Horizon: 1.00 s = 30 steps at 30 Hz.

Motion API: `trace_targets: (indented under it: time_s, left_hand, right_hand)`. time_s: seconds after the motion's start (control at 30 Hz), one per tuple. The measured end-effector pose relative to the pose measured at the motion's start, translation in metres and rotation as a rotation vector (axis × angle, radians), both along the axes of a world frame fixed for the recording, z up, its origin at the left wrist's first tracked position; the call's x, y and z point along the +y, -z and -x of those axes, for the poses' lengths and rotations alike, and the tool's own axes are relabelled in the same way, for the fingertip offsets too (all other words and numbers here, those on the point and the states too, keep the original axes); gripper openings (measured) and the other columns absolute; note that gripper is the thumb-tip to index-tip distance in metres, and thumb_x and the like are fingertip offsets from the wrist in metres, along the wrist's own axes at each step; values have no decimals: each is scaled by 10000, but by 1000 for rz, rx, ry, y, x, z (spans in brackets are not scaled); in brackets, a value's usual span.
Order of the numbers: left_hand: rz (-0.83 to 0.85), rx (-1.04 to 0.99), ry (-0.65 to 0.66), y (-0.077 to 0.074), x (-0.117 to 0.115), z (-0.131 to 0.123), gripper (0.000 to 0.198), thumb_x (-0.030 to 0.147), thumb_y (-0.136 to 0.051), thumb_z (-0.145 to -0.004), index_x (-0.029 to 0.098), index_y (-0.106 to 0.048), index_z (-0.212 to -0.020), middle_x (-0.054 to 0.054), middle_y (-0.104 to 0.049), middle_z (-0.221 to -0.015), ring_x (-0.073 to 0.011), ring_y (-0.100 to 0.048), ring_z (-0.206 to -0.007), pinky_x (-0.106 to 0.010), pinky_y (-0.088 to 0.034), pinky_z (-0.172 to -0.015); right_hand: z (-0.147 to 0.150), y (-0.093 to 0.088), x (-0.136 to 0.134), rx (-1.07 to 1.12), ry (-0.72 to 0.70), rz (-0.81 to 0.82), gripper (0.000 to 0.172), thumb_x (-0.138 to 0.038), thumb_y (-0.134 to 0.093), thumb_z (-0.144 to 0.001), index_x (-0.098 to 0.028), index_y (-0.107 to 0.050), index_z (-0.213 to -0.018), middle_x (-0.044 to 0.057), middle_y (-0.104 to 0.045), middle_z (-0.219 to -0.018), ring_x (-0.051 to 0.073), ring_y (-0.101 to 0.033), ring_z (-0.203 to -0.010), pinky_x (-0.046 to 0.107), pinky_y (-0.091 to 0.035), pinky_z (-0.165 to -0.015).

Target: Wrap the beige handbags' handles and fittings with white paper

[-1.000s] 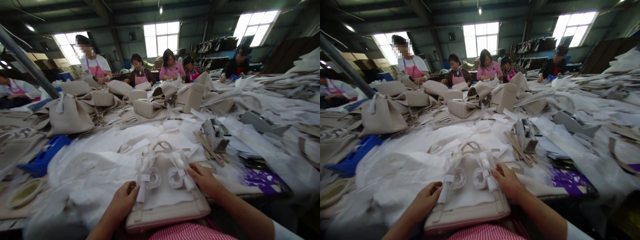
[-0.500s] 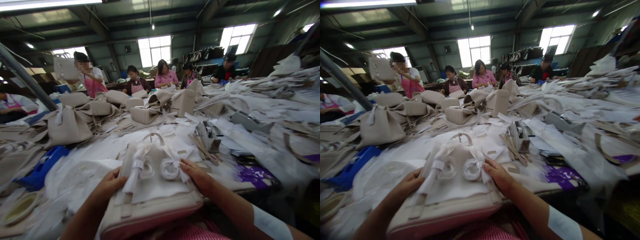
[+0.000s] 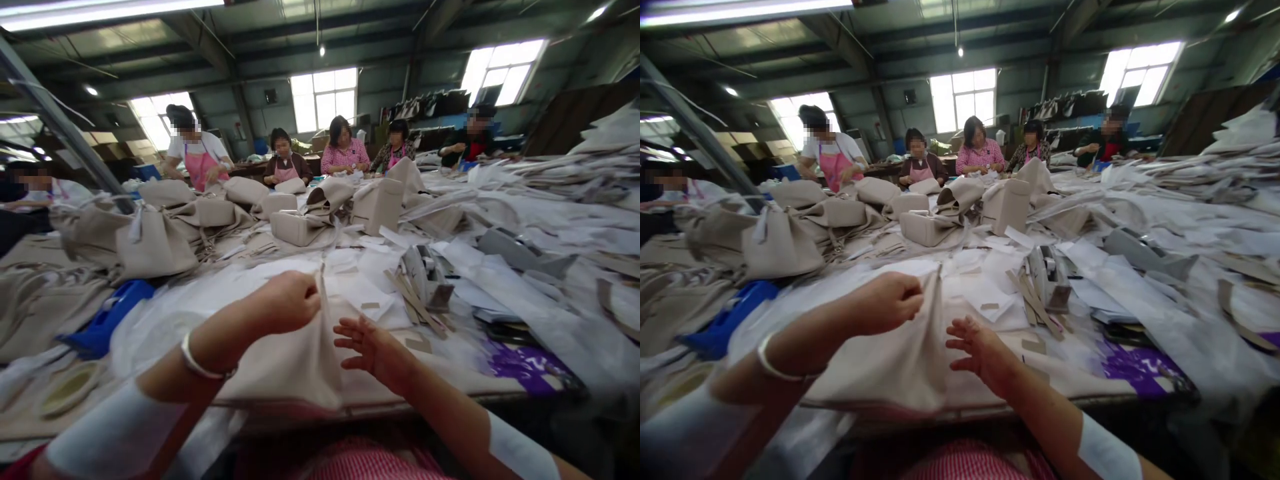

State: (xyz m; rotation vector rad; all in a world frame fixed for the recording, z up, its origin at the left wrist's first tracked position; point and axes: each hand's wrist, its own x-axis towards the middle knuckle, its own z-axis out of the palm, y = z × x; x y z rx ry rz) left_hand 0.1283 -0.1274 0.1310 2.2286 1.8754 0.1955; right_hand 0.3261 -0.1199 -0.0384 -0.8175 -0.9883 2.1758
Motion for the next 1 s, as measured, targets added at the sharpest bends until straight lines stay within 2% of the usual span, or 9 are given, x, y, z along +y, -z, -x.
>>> trace_targets:
  time_s: [0.1,0.2,0.33,0.43,0.53,0.67,0.8,0.9,1.0]
  left_hand:
    - [-12,-141,10,33,5,4,239,315,-478,-810,188,-662,-727,-13,-661,-673,-146,-565,-621,-251,-405,-609]
    - [-110,-197,-239,63,-7,53,283,393,-478,-837,179,-660,-812,-45,-702,-821,-194,-621,-774,-287,-445,-725]
    - [135,-356,-490,101,-46,114,369,514,-515,-819,188,-664,-907,-41,-719,-867,-243,-648,-837,-324,-469,-759]
    - [267,-658,-648,117,-72,123,462,584,-537,-801,182,-646,-1001,-57,-726,-955,-249,-660,-866,-322,-488,-749]
    - [430,-959,-692,120,-81,111,546,604,-621,-735,152,-633,-1041,-78,-732,-892,-239,-665,-738,-312,-492,-638]
    - [499,-1010,-603,121,-84,95,545,608,-615,-743,144,-641,-1027,-72,-719,-822,-242,-666,-721,-313,-497,-620]
    - [276,-396,-506,134,-83,88,569,610,-565,-775,135,-641,-1079,-81,-686,-829,-290,-663,-788,-408,-519,-724]
    - [-79,-102,-277,141,-66,85,620,456,-637,-775,151,-525,-1303,-148,-615,-1190,-323,-589,-1094,-475,-470,-949]
    - [-254,18,135,137,-36,81,530,300,-642,-805,215,-524,-1315,-141,-533,-1340,-306,-485,-1250,-466,-412,-1047]
  right_hand:
    - [-17,12,0,-75,-7,4,477,-571,-560,-855,-242,-554,-1201,99,-634,-1218,229,-615,-1043,341,-496,-777]
    - [-33,26,-1,-99,25,41,437,-496,-611,-850,-240,-545,-1197,87,-660,-1151,205,-641,-957,320,-490,-751]
    - [-31,35,-2,-213,18,-81,446,-500,-625,-838,-202,-594,-1168,99,-663,-1148,216,-624,-982,308,-485,-734]
    - [-11,32,-2,-258,6,-149,485,-526,-634,-819,-203,-606,-1180,95,-663,-1180,248,-614,-1044,337,-504,-761]
    - [5,21,2,-183,-3,-107,519,-511,-684,-775,-179,-609,-1166,100,-706,-1086,258,-660,-966,385,-524,-795]
    - [-4,7,12,-215,38,-96,507,-454,-715,-741,-141,-625,-1129,86,-743,-893,230,-692,-746,377,-540,-716]
    - [-32,12,20,-463,-41,-204,453,-472,-635,-784,-142,-648,-1094,84,-742,-913,245,-695,-791,372,-540,-722]
    - [-42,18,21,-778,-97,-492,383,-451,-553,-829,-152,-670,-1038,99,-725,-993,271,-675,-898,414,-526,-817]
    - [-36,7,19,-1070,63,-952,377,-344,-536,-835,-123,-637,-1123,165,-646,-1165,308,-597,-1077,482,-443,-972]
